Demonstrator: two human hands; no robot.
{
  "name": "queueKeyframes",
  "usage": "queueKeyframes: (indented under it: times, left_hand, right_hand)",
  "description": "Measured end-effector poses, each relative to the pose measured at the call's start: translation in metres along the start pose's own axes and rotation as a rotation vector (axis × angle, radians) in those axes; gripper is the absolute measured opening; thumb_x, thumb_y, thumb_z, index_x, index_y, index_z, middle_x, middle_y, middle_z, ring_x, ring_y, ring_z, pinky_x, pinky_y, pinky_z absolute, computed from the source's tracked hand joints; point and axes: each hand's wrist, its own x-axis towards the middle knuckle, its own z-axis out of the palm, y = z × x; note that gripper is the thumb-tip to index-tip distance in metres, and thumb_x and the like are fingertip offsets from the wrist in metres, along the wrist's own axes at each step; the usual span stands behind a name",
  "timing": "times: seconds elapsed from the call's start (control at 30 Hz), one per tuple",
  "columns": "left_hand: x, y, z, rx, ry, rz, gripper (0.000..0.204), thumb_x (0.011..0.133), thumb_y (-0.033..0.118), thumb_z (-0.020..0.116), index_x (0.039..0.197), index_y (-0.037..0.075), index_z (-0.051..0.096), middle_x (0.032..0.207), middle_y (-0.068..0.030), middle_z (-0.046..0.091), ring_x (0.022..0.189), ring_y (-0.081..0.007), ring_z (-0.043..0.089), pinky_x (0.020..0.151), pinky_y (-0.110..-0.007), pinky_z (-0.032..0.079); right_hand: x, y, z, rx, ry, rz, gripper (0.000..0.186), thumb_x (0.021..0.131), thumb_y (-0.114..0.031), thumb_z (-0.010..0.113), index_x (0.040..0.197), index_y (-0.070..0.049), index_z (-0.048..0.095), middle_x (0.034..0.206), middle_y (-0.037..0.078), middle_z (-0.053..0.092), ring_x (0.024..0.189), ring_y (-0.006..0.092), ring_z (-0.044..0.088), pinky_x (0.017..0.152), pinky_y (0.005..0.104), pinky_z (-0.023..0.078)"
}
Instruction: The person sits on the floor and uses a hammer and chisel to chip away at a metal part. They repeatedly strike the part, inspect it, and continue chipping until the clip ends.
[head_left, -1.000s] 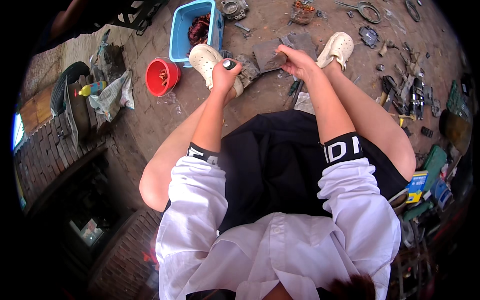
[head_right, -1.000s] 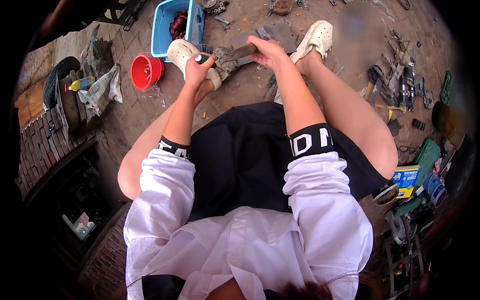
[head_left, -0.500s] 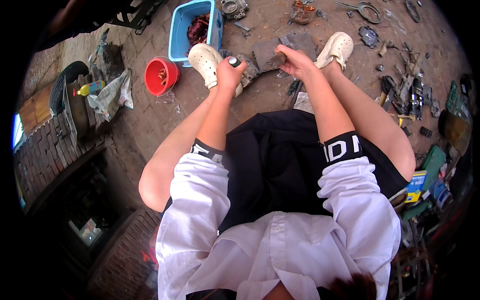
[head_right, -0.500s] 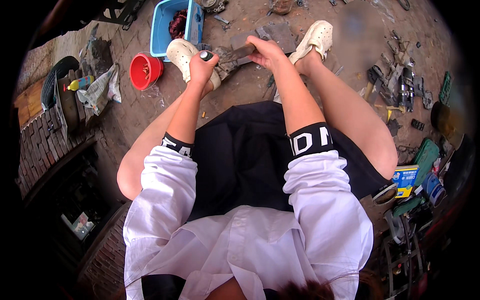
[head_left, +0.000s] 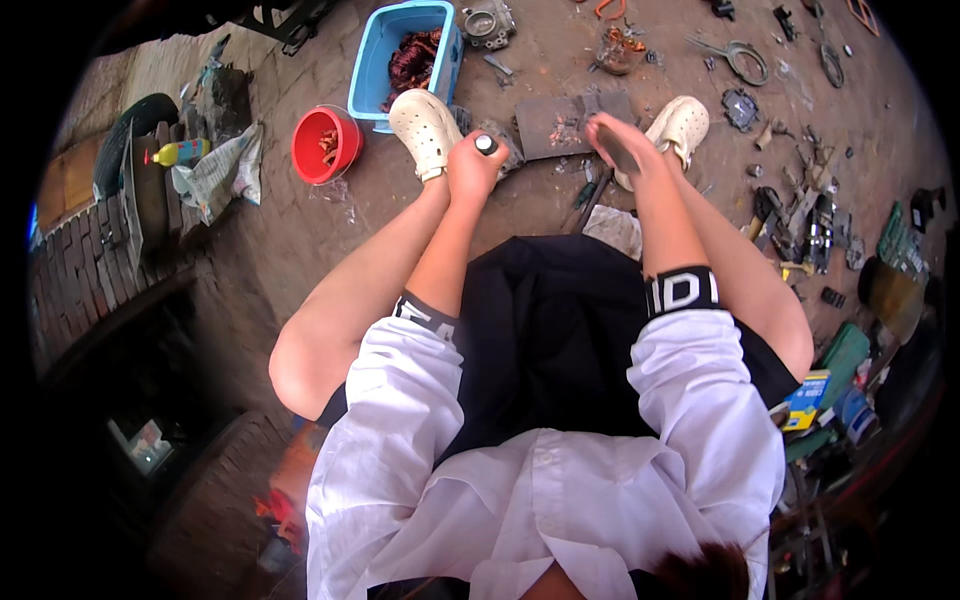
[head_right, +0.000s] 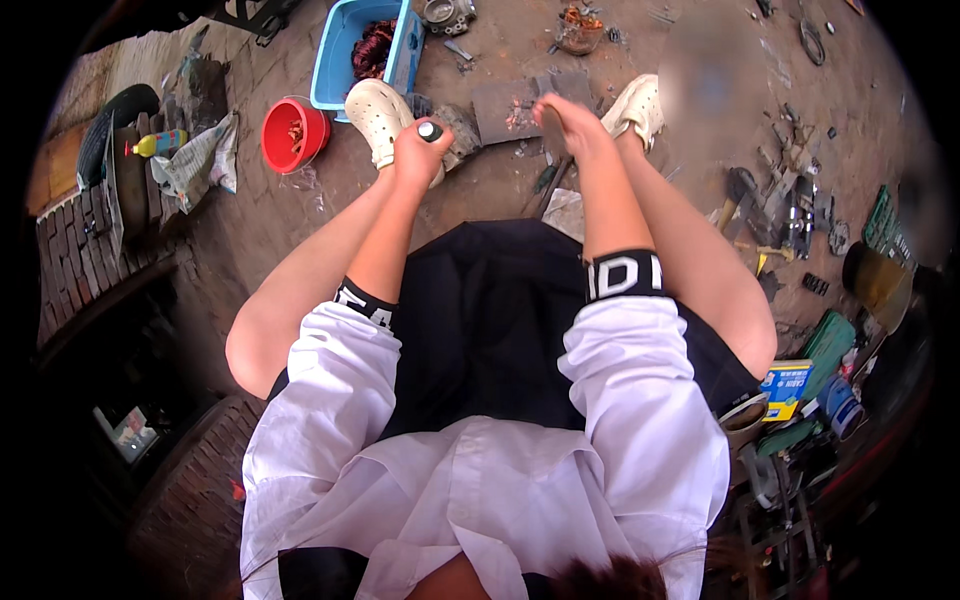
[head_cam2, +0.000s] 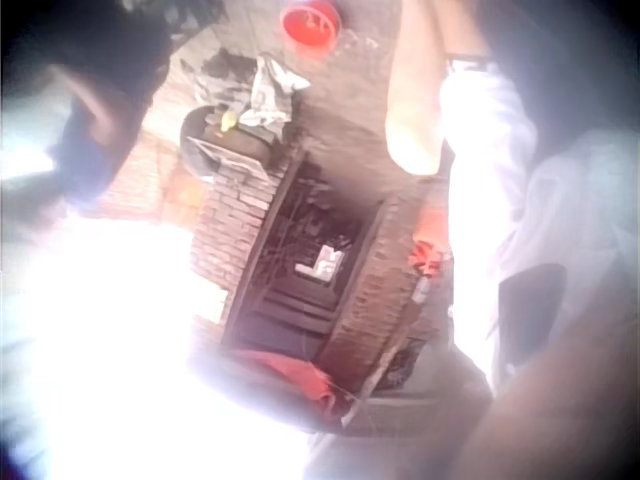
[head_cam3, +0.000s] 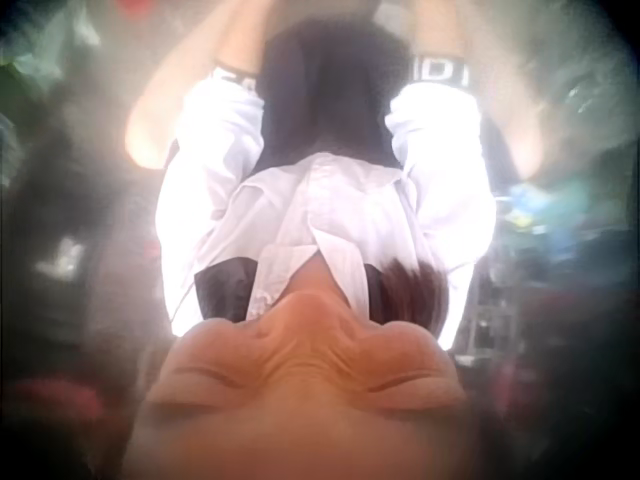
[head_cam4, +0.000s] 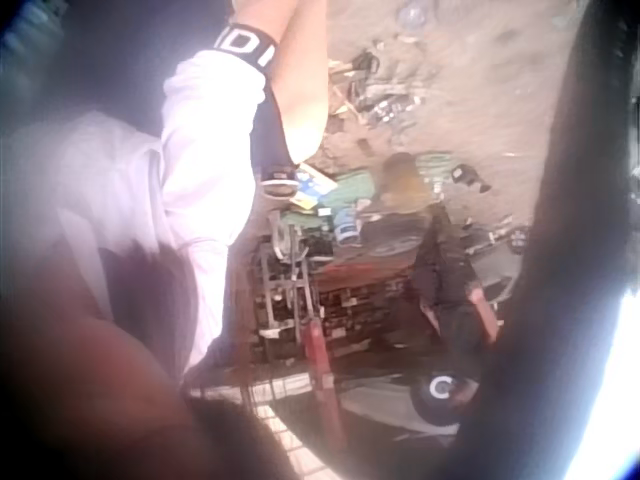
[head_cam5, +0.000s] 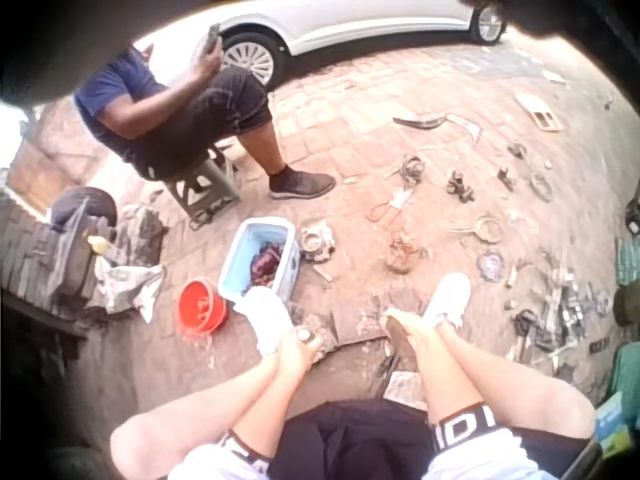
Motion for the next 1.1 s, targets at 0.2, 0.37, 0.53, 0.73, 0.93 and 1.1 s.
queueKeyframes:
  times: [0.2, 0.37, 0.53, 0.73, 0.93, 1.1]
  left_hand:
    - [-0.013, 0.018, -0.003, -0.043, 0.019, -0.035, 0.019, 0.068, 0.021, 0.065, 0.075, 0.004, 0.062, 0.071, -0.0167, 0.061, 0.067, -0.0326, 0.059, 0.062, -0.038, 0.047]
    - [-0.022, 0.016, 0.002, -0.017, 0.061, -0.068, 0.015, 0.069, 0.019, 0.065, 0.077, 0.007, 0.063, 0.071, -0.0166, 0.062, 0.069, -0.0322, 0.061, 0.061, -0.037, 0.048]
    - [-0.026, 0.02, -0.005, -0.05, 0.066, -0.09, 0.019, 0.068, 0.023, 0.065, 0.079, 0.007, 0.062, 0.072, -0.0161, 0.061, 0.07, -0.0339, 0.059, 0.062, -0.041, 0.047]
    - [-0.028, 0.01, -0.002, -0.056, 0.079, -0.099, 0.022, 0.068, 0.025, 0.065, 0.082, 0.009, 0.062, 0.077, -0.0141, 0.062, 0.075, -0.0328, 0.059, 0.063, -0.041, 0.046]
    - [-0.025, 0.007, -0.001, -0.084, 0.068, -0.104, 0.022, 0.068, 0.026, 0.068, 0.081, 0.011, 0.06, 0.076, -0.011, 0.063, 0.074, -0.0302, 0.06, 0.061, -0.041, 0.046]
    - [-0.027, 0.005, -0.006, -0.151, 0.088, -0.08, 0.021, 0.068, 0.025, 0.068, 0.079, 0.011, 0.058, 0.075, -0.0091, 0.062, 0.073, -0.0294, 0.06, 0.059, -0.041, 0.046]
  right_hand:
    - [-0.04, 0.017, -0.019, 0.208, 0.152, 0.089, 0.016, 0.089, -0.01, 0.048, 0.081, 0.004, 0.047, 0.063, 0.006, 0.049, 0.047, 0.0114, 0.046, 0.049, 0.0232, 0.045]
    - [-0.047, 0.022, -0.019, -0.123, 0.487, 0.064, 0.02, 0.09, -0.015, 0.05, 0.085, 0.003, 0.041, 0.05, 0.0, 0.036, 0.037, 0.0094, 0.034, 0.032, 0.0223, 0.029]
    - [-0.071, 0.027, 0.04, -0.547, 0.485, -0.103, 0.028, 0.091, -0.025, 0.05, 0.078, -0.002, 0.04, 0.051, -0.001, 0.036, 0.037, 0.0096, 0.032, 0.034, 0.0223, 0.027]
    - [-0.119, 0.043, 0.138, -0.946, 0.338, -0.436, 0.028, 0.091, -0.031, 0.051, 0.079, -0.008, 0.041, 0.054, -0.004, 0.036, 0.041, 0.0056, 0.033, 0.035, 0.0218, 0.027]
    - [-0.196, 0.062, 0.219, -1.412, 0.423, -1.06, 0.02, 0.085, -0.018, 0.057, 0.086, 0.001, 0.051, 0.064, 0.007, 0.052, 0.06, 0.0152, 0.047, 0.058, 0.0289, 0.041]
    - [-0.212, 0.08, 0.242, -1.36, 0.464, -1.168, 0.014, 0.081, -0.01, 0.061, 0.082, 0.001, 0.053, 0.061, 0.0, 0.049, 0.057, 0.0084, 0.042, 0.053, 0.0246, 0.037]
